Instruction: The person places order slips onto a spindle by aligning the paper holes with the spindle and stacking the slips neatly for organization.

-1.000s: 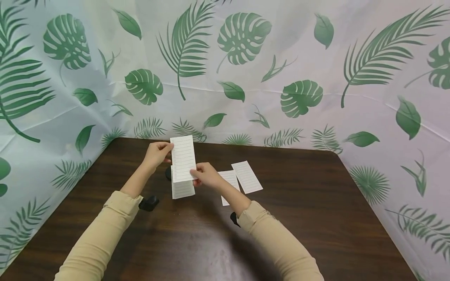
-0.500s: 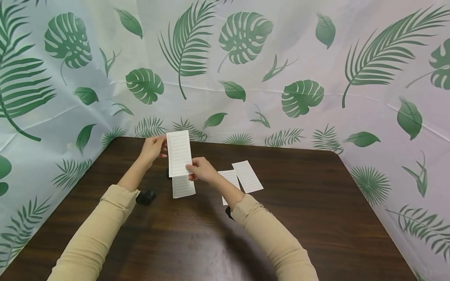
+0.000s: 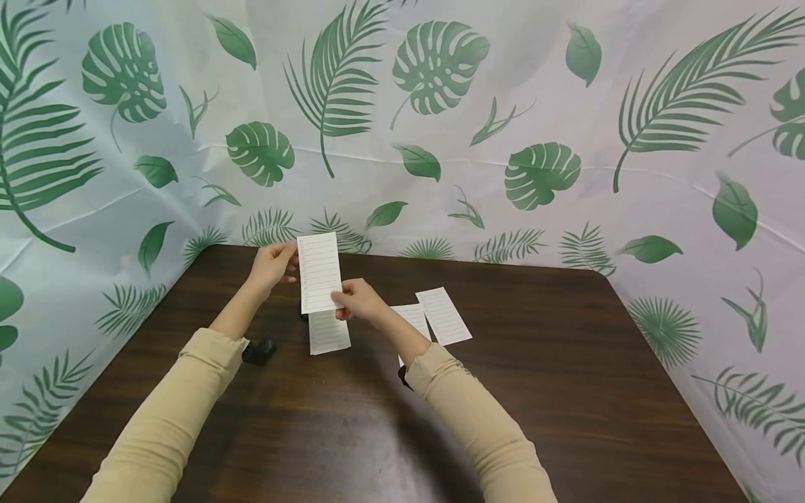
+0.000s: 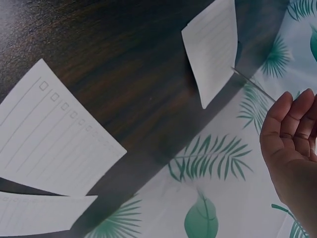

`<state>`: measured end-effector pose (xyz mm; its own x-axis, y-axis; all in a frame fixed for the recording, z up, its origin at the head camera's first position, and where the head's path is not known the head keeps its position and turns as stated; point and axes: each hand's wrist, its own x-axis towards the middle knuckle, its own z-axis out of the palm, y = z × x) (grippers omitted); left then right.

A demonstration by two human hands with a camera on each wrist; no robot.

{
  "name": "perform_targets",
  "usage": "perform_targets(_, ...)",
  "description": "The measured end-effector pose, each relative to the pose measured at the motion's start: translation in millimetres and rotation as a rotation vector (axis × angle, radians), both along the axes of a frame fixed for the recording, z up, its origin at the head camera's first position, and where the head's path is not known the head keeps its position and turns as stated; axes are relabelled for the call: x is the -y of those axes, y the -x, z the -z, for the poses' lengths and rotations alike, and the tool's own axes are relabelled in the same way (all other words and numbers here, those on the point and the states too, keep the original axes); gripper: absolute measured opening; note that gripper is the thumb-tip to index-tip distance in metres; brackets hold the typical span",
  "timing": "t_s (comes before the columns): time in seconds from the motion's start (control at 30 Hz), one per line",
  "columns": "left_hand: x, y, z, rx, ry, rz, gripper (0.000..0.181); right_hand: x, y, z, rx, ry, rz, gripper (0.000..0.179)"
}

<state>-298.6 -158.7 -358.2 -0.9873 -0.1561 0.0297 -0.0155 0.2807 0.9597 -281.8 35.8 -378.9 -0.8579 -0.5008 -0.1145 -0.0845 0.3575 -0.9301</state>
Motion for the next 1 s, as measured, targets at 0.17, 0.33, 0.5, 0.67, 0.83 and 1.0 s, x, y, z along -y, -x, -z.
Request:
perform_targets(0.17,-2.7,-0.3,5.1,0.022,0.003,-0.013,0.039,0,1.1,3.3,0.005,-0.001,0.007,0.02)
perform_targets(0.33,-5.3,0.1,10.3,0.028,0.016,-0.055,0.034,1,-2.4,4.1,0.002,-0.024,-0.006,0.02)
perform_targets(0.5,-7.3,2.5,15.4,0.032,0.012,-0.121,0.03,1,-5.0,3.7,-0.01,-0.022,-0.012,0.02)
perform_targets(0.67,-7.7,4.5,16.0,0.034,0.014,-0.188,0.027,1,-2.9,6.5,-0.015,0.002,-0.029,0.02)
perform_targets(0.83,-9.2,6.3,17.1,0.061,0.066,-0.192,0.027,-1,0.2,12.4,-0.001,0.008,-0.016,0.022)
perform_targets(1.0,-12.2,5.5,17.3,0.072,0.144,-0.188,0.027,-3,0.7,15.5,0.013,0.01,-0.004,0.023)
